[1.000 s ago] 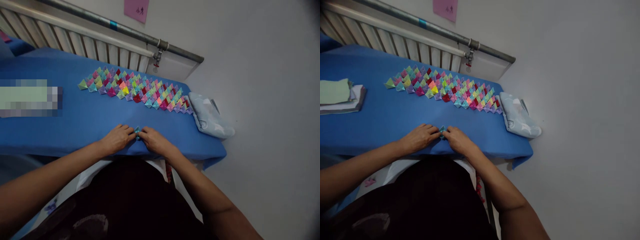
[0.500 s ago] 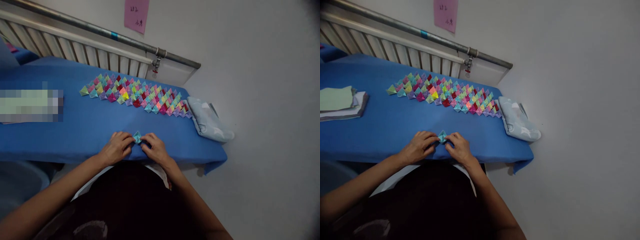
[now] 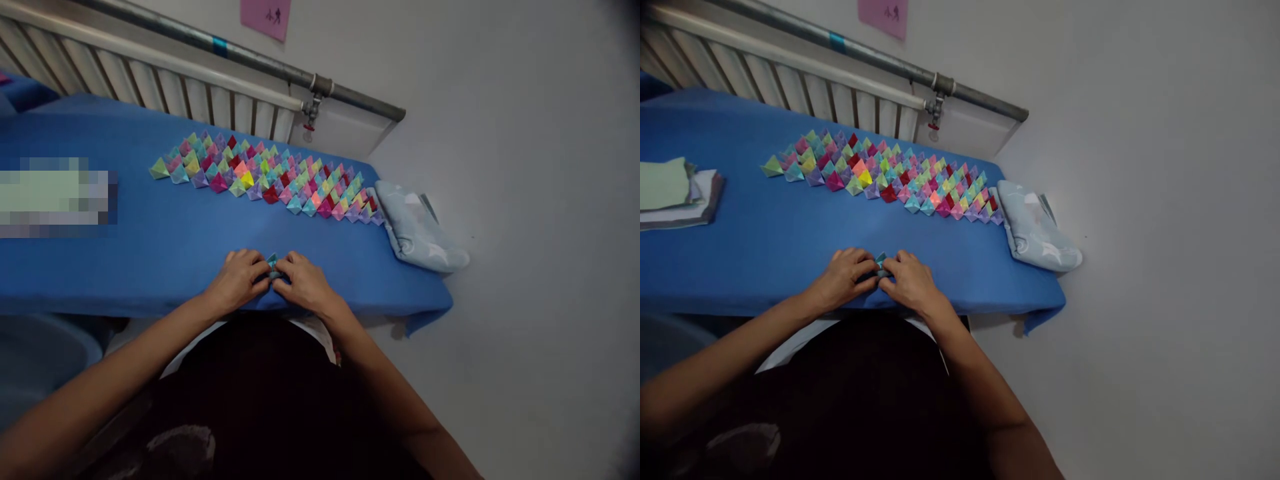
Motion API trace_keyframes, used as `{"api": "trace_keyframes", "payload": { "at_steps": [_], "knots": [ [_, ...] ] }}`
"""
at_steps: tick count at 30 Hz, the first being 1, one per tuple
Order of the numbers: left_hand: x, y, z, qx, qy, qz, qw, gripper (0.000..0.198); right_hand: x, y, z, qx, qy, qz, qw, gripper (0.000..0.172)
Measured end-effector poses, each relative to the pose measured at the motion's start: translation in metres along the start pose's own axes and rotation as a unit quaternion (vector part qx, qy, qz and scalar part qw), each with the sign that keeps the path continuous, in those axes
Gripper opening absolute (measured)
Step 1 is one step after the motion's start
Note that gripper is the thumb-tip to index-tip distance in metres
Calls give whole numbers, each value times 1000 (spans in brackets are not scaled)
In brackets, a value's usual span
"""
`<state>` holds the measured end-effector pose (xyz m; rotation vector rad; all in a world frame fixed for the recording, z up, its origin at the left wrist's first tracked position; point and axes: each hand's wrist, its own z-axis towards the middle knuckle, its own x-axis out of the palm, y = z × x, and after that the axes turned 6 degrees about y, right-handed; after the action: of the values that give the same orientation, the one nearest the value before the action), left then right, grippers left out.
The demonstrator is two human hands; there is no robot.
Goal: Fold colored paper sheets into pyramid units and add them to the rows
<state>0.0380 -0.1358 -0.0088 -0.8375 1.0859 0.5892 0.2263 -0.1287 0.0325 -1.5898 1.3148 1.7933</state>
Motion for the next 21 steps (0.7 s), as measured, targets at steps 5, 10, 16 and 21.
{"api": "trace_keyframes", "payload": {
  "at_steps": [5,10,16,21],
  "knots": [
    [3,-5,-8,-12,-56,-25,998,15,4,-12,-2,-19,-26,77,997,20],
    [10,-19,-12,-58,-113,-30,991,28,10,-21,3,4,-122,186,975,24],
    [15,-33,7,-141,-98,20,985,24,9,-12,30,-38,-87,131,987,45],
    [10,-11,-3,-127,-128,-43,983,23,13,-21,16,-5,-93,128,987,45]
  ]
}}
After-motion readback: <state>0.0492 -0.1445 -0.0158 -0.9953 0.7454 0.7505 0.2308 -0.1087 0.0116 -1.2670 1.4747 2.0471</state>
